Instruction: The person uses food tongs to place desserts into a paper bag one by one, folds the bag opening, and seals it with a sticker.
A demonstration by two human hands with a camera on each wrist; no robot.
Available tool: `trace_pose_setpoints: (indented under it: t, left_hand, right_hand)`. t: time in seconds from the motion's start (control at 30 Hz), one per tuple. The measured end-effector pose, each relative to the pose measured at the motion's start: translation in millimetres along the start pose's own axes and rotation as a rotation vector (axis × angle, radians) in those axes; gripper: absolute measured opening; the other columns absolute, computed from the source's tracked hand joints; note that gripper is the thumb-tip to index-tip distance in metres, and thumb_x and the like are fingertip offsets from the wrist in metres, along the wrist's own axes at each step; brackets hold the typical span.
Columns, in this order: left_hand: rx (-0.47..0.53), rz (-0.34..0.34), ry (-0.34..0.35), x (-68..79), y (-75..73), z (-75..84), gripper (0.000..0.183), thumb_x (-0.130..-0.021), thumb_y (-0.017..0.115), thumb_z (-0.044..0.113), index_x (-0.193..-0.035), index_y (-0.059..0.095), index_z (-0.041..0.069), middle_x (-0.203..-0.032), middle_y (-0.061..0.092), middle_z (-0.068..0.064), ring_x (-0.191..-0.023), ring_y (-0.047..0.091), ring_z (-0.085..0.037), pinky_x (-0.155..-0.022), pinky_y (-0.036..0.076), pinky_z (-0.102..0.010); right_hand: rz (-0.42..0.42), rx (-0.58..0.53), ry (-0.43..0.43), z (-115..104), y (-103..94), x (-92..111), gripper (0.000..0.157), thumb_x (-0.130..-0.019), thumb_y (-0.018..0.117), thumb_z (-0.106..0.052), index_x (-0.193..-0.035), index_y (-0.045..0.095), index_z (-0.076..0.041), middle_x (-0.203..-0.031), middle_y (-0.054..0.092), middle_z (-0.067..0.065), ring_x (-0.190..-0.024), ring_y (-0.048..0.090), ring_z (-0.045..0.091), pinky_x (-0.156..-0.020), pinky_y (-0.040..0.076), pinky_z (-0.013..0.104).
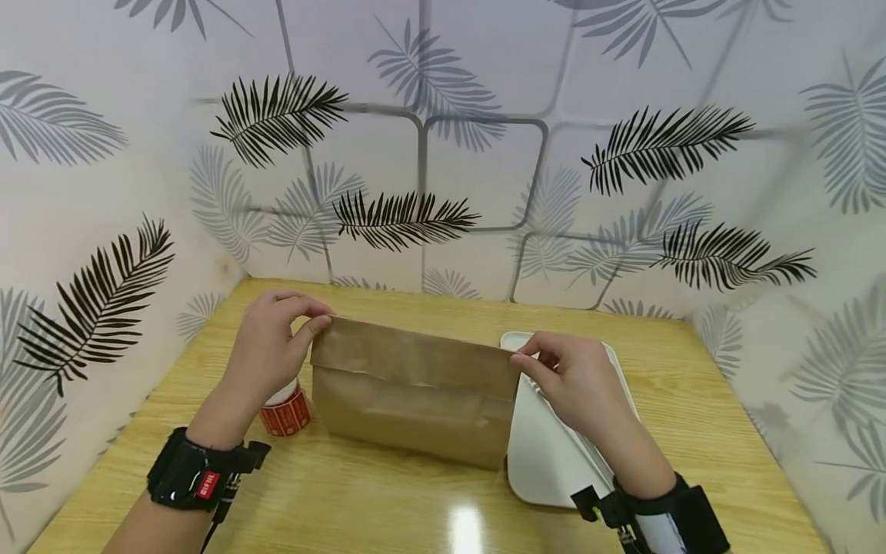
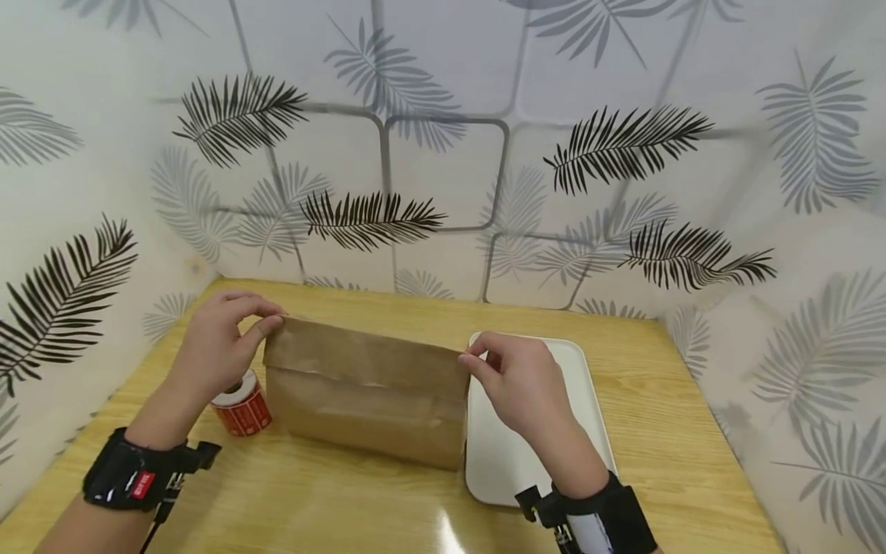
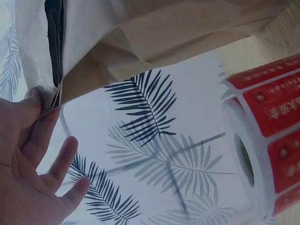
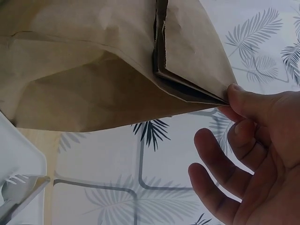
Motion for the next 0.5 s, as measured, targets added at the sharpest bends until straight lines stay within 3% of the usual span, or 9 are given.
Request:
trace_pose_setpoints:
  t: [0.2,0.33,0.4,0.5]
  left_hand:
    - [0.016,0.015,-0.019,7.6,-0.9,-3.8,0.013,-0.095,0.076,0.013,-0.108,0.079,0.012,-0.103,0.079,-0.009,-0.103,0.068,-0.034,-0.089,0.05,-0.053]
    - [-0.009,0.057,-0.02,22.1,-0.4,-6.0,0.021,-0.095,0.076,0.011,-0.116,0.079,0.013,-0.1,0.079,-0.01,-0.086,0.072,-0.031,-0.073,0.052,-0.046]
    - [-0.04,0.079,-0.022,28.9,-0.3,-7.8,0.024,-0.095,0.077,0.012,-0.119,0.077,0.013,-0.097,0.079,-0.009,-0.066,0.064,-0.021,-0.062,0.045,-0.038]
    - [-0.077,0.053,-0.042,38.2,-0.7,-12.7,0.027,-0.096,0.076,0.013,-0.123,0.074,0.011,-0.102,0.079,-0.011,-0.071,0.066,-0.024,-0.066,0.05,-0.042]
  right_hand:
    - [0.0,0.031,0.019,-1,1.2,2,0.009,-0.095,0.078,-0.024,-0.086,0.076,-0.022,-0.056,0.051,-0.008,-0.05,0.042,0.009,-0.052,0.035,0.026]
    - [-0.003,0.028,0.028,-2,2.6,4,0.009,-0.095,0.078,-0.024,-0.087,0.077,-0.022,-0.055,0.049,-0.007,-0.05,0.041,0.009,-0.052,0.034,0.026]
    - [0.003,0.033,0.028,-3,3.2,3,0.008,-0.095,0.078,-0.025,-0.088,0.077,-0.022,-0.054,0.048,-0.007,-0.05,0.041,0.009,-0.052,0.033,0.026]
    - [0.012,0.035,0.029,-2,5.8,4,0.008,-0.095,0.078,-0.025,-0.088,0.077,-0.021,-0.054,0.046,-0.007,-0.05,0.04,0.009,-0.053,0.032,0.026]
Point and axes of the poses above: each hand's wrist, its own x-axis away from the middle knuckle, its own y-axis out of the palm, z = x × y, the point moved 2 cm from there along -x, towards the middle knuckle
